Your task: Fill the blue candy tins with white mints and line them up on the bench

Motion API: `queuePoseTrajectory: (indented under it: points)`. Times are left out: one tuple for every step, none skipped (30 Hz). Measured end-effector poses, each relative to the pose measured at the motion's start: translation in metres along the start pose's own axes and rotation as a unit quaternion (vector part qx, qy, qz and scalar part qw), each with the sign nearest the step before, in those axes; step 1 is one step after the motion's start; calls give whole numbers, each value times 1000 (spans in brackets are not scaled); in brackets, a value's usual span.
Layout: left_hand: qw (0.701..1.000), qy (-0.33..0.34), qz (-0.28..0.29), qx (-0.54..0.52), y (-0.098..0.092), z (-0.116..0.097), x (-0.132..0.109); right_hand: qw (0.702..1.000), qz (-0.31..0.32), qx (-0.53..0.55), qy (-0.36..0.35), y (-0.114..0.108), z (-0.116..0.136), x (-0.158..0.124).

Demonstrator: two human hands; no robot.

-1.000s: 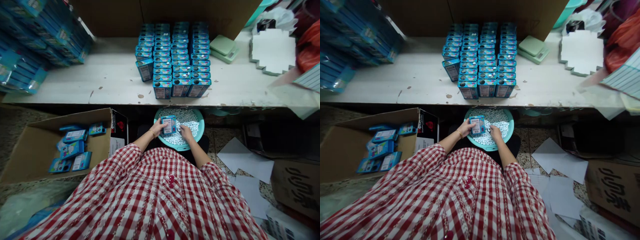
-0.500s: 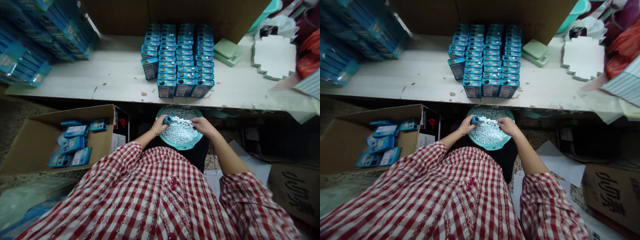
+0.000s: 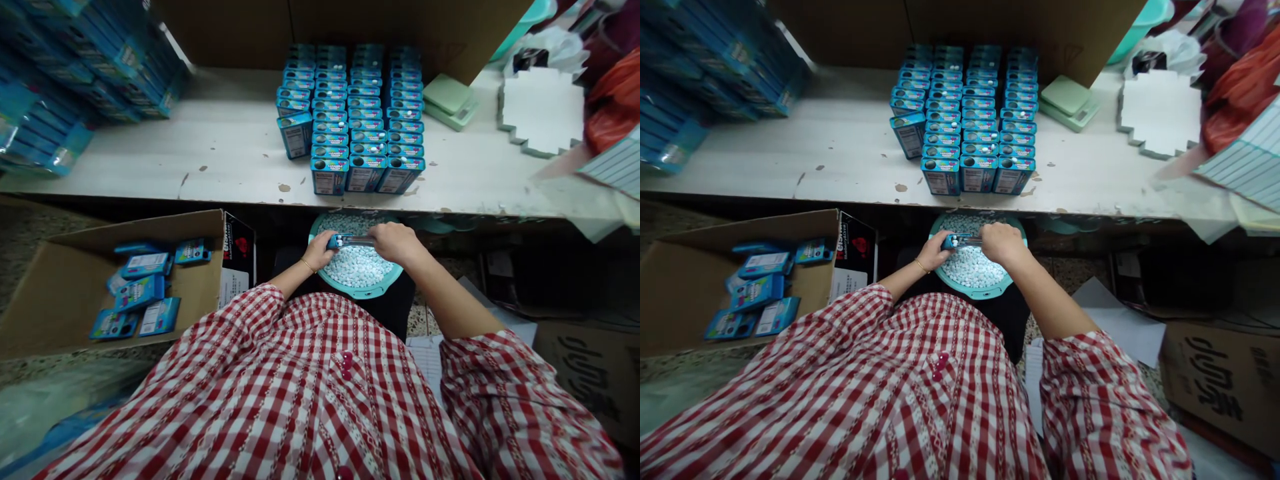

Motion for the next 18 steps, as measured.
queuePoseTrajectory:
  points:
    - [1000, -3, -7, -10, -1, 2, 0, 1000, -3, 4, 1, 2, -7, -3]
    - [1000, -9, -16, -22, -3, 4, 0, 1000, -6, 10, 7, 7, -17, -6]
    - [999, -17, -24, -36, -5, 6, -1, 1000, -7, 19, 15, 15, -29, -8]
    - [998, -28, -33, -52, -8, 9, -1, 999, -7, 28, 27, 25, -42, -9]
    - [996, -41, -40, -71, -10, 12, -2, 998, -2, 37, 43, 38, -54, -10]
    - [993, -56, -45, -94, -13, 16, -2, 997, 6, 43, 62, 54, -64, -10]
    - [989, -71, -47, -120, -14, 20, -2, 996, 17, 45, 81, 70, -71, -8]
    - [984, -88, -47, -150, -14, 24, -2, 994, 31, 46, 97, 87, -75, -5]
    - [976, -108, -47, -182, -12, 27, -2, 992, 43, 46, 108, 104, -73, 0]
    - [967, -132, -46, -215, -8, 30, -1, 991, 51, 52, 113, 120, -68, 6]
    - [955, -159, -43, -247, -3, 32, 0, 990, 54, 68, 115, 134, -58, 14]
    - [943, -186, -38, -275, 4, 33, 1, 988, 48, 93, 114, 146, -46, 23]
    - [931, -210, -32, -297, 11, 33, 3, 985, 39, 128, 113, 155, -34, 32]
    - [920, -229, -26, -315, 19, 32, 4, 980, 28, 160, 114, 163, -22, 41]
    - [912, -243, -20, -330, 25, 30, 5, 975, 18, 188, 113, 168, -13, 49]
    - [905, -251, -16, -343, 29, 27, 6, 971, 12, 210, 111, 171, -6, 55]
    - [901, -252, -14, -353, 31, 24, 5, 968, 8, 226, 106, 173, -3, 60]
    - [898, -249, -15, -363, 30, 21, 4, 966, 6, 240, 97, 175, -3, 63]
Point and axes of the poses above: each hand's wrist, its own x-axis towards the middle knuckle, its own y-axis out of the palm, z = x × y, the point moved 1 cm from there along x, towards the middle knuckle, and after that the axes turned 5 degrees about y, right-handed, at the moved point
